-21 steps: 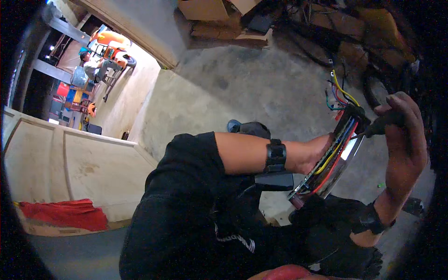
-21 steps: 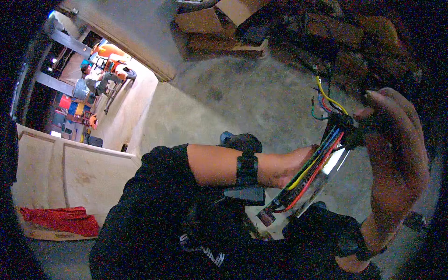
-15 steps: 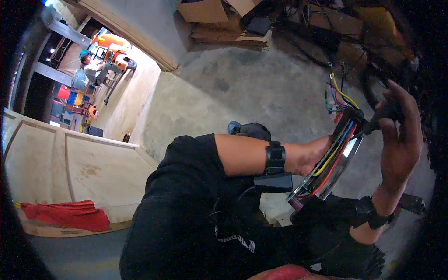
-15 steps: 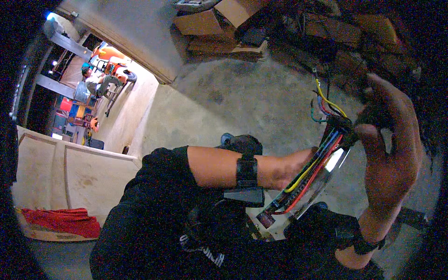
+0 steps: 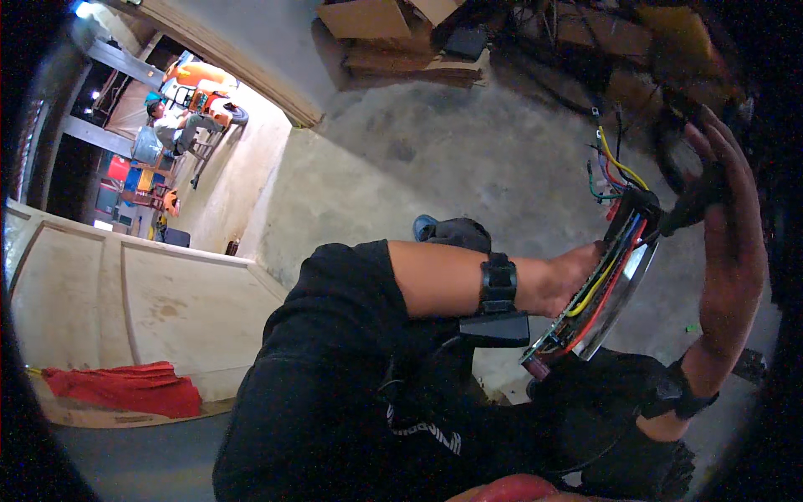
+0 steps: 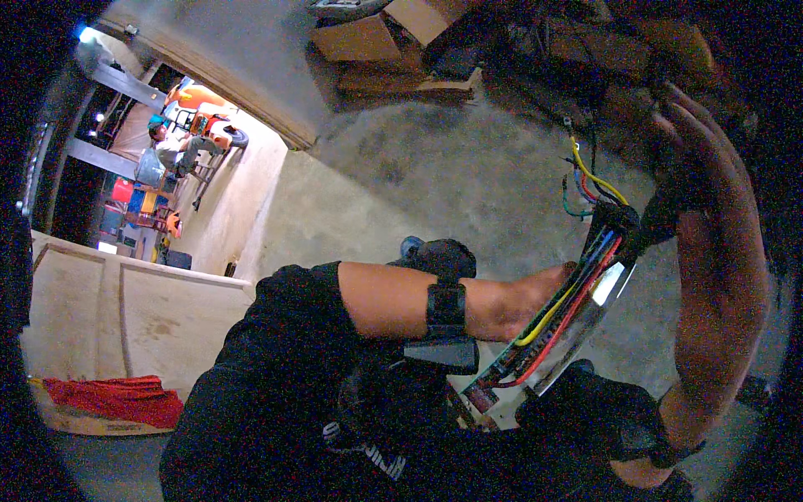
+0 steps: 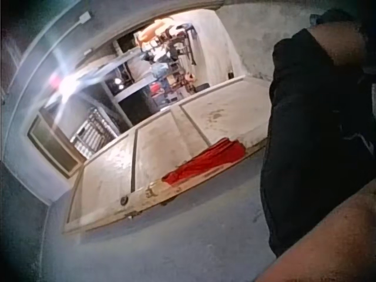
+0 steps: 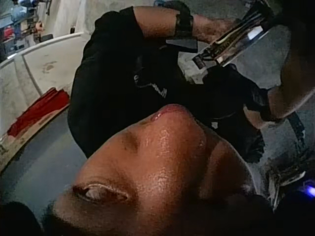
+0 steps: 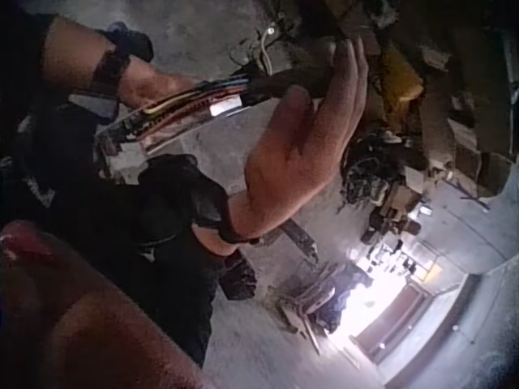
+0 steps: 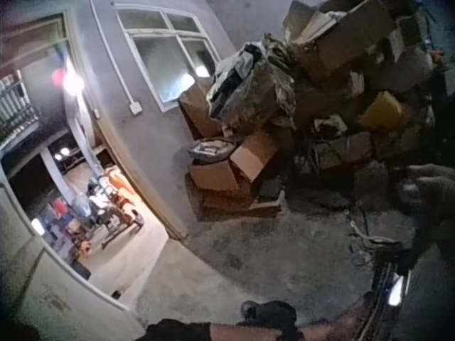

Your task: Using a screwdriver to repair an electronic motor controller.

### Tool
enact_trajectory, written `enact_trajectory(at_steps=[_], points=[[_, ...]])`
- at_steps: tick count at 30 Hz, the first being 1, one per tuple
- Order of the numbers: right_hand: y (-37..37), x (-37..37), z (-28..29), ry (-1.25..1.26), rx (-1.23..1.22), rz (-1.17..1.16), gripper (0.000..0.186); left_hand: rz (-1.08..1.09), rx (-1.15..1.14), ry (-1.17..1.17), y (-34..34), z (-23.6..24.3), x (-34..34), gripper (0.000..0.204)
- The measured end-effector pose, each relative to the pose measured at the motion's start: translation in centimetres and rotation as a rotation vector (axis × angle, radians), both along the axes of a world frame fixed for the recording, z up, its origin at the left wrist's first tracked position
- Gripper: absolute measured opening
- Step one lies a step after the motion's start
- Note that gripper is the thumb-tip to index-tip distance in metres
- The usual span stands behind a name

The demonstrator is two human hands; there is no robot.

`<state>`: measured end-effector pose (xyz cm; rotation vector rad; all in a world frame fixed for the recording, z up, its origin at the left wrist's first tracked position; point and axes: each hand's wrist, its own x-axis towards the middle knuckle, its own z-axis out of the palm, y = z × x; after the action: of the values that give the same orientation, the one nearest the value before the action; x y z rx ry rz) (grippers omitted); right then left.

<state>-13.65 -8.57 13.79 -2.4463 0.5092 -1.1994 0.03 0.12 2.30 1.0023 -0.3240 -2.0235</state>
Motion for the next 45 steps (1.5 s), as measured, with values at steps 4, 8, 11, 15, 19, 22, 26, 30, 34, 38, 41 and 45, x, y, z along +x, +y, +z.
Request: enact_trajectory(at_steps=[4, 8, 11, 15, 19, 22, 26, 30, 34, 38, 41, 45], points=[[0.3, -1.3, -0.8, -0.037, 0.121, 0.096, 0.037, -0.107, -0.003, 0.101, -0.6, -1.1, 0.4, 0.036], [-0.2, -0.6, -2.0, -0.015, 0.007, 0.027, 0.038, -0.059, 0.018, 0.063, -0.5, -2.6, 0.7, 0.035], [0.1, 0.7, -0.9, -0.042, -0.072, 0.092, 0.038, 0.024, 0.017, 0.092, 0.1, -1.6, 0.7, 0.035], [1.9, 0.9, -0.3, -0.135, 0.292, 0.174, 0.038, -0.009, -0.029, 0.128, 0.1, 0.6, 0.7, 0.035], [1.0, -0.5, -0.4, 0.080, 0.103, 0.129, 0.041, -0.063, 0.039, 0.114, -0.9, -1.8, 0.5, 0.035], [1.3, 0.0, -0.3, 0.107, 0.030, 0.100, 0.042, -0.079, 0.022, 0.218, -1.0, -3.2, -0.2, 0.035], [1.2, 1.0, -1.3, 0.018, 0.136, -0.024, 0.039, -0.031, 0.022, 0.176, -0.4, -3.1, -0.4, 0.044], [1.5, 0.7, -0.6, -0.148, 0.403, 0.135, 0.039, -0.075, -0.096, 0.291, -0.6, -3.7, -0.2, 0.030], [-0.3, -1.2, -2.1, -0.113, 0.382, 0.019, 0.039, -0.061, 0.048, 0.196, -0.7, -3.0, 0.1, 0.034], [-0.4, -1.1, -2.3, -0.031, 0.319, -0.089, 0.040, -0.028, 0.091, 0.181, -1.0, -4.6, -1.0, 0.045], [0.0, 0.2, -1.9, -0.015, 0.218, -0.007, 0.042, -0.016, 0.089, 0.144, -0.9, -4.7, -1.1, 0.044], [0.3, 0.5, -1.1, -0.132, 0.294, 0.201, 0.044, -0.011, -0.082, 0.151, -0.7, -4.3, -0.8, 0.044]])
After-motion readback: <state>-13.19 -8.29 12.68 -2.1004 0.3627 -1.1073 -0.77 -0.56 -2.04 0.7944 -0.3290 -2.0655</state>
